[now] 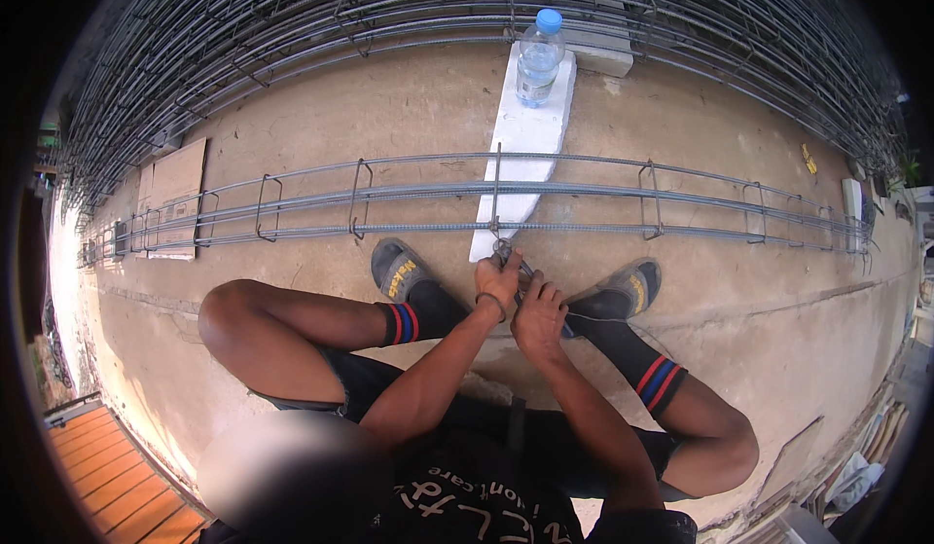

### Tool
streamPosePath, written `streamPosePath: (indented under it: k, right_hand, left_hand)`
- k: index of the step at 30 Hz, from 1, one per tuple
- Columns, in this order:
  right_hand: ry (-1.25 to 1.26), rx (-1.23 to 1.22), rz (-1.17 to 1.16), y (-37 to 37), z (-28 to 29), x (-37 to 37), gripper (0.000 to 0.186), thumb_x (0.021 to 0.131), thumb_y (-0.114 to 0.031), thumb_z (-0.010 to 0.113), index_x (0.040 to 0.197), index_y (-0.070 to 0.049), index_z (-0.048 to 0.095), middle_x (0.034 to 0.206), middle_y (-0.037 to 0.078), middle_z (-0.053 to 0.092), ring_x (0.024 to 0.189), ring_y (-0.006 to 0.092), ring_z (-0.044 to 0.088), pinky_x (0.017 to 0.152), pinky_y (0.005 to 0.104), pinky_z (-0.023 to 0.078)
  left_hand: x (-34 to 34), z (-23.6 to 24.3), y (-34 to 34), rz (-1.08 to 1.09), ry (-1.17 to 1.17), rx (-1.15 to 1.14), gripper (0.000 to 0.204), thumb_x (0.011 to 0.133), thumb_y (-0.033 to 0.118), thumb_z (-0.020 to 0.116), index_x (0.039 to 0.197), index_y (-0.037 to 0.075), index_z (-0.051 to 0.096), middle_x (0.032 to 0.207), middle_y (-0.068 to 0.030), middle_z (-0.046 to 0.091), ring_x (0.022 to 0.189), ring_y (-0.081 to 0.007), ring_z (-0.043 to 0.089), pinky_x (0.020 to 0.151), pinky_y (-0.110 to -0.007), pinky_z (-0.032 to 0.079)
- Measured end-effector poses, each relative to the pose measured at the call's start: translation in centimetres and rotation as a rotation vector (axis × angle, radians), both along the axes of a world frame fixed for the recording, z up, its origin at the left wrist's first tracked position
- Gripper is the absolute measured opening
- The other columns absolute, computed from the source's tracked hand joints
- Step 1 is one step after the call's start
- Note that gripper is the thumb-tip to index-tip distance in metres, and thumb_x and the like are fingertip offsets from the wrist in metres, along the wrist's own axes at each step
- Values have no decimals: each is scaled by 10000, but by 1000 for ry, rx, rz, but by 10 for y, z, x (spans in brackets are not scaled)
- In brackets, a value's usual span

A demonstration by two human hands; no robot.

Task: The person secures a rebar structure by wrapping tie wire around the metal rods and twisting it tight using pliers, then positions another tie wire around the bars.

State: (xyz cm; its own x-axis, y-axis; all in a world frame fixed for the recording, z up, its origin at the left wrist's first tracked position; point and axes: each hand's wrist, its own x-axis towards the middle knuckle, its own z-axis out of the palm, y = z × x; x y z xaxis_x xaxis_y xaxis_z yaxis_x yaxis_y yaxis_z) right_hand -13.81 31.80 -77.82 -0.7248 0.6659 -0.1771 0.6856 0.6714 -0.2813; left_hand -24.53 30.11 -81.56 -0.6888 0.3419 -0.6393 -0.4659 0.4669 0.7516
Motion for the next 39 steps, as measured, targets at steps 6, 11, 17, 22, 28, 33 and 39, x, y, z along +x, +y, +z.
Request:
streamPosePath:
  k: [6, 11, 17, 22, 28, 33, 39]
  right_hand:
    - [35, -102, -39, 12, 1, 0, 612, 705, -105, 640, 1260, 14, 411, 947, 206, 557, 822, 415, 591, 736, 494, 500]
    - [88, -431, -23, 38, 15, 1, 469, 671, -43, 601, 1126, -11, 488, 779, 170, 564, 723, 369, 604, 655, 421, 498]
    - [269, -1978, -533, 63, -20, 24, 386, 697, 26, 551, 1072, -58, 509, 744, 56, 528, 655, 187, 524, 588, 285, 412]
    - [308, -2153, -775, 50, -6, 19, 338, 730, -3, 609, 1061, -30, 544, 816, 92, 585, 640, 190, 556, 531, 284, 426]
    - [54, -457, -92, 31, 26, 21, 577, 776, -183, 673, 1251, 37, 430, 981, 175, 608, 822, 316, 629, 762, 422, 508]
    - [19, 288, -110, -15, 8, 12, 540, 758, -84, 618, 1240, 36, 406, 927, 222, 588, 835, 390, 604, 765, 492, 490]
    - [148, -204, -75, 2, -5, 25, 377, 756, -27, 587, 1123, -17, 503, 855, 162, 572, 736, 337, 589, 626, 441, 477]
  left_hand:
    - [3, -14, -6, 45, -10, 79, 320, 854, 300, 676, 776, -10, 669, 643, -92, 669, 562, -165, 638, 559, -307, 493]
    - [0, 10, -9, 99, -473, 216, 321, 843, 290, 706, 980, 7, 642, 896, -99, 687, 781, -173, 663, 667, -301, 518]
    - [-9, 26, -3, 115, -790, 520, 436, 847, 332, 709, 1125, 23, 576, 1072, -149, 657, 922, -243, 655, 716, -364, 547]
    - [-15, 8, -3, 62, -787, 530, 251, 853, 284, 703, 890, 71, 575, 751, -71, 622, 743, -246, 662, 647, -391, 554]
    - [6, 9, 16, 351, -679, 449, 183, 830, 164, 669, 764, 52, 541, 574, -50, 509, 472, -200, 530, 475, -355, 496]
    - [10, 9, 28, 391, -576, 335, 149, 840, 159, 638, 797, 75, 523, 594, -47, 511, 491, -204, 541, 495, -384, 509]
    - [6, 5, 12, 371, -623, 342, 200, 855, 222, 651, 848, 47, 554, 634, -71, 556, 549, -224, 586, 552, -381, 531]
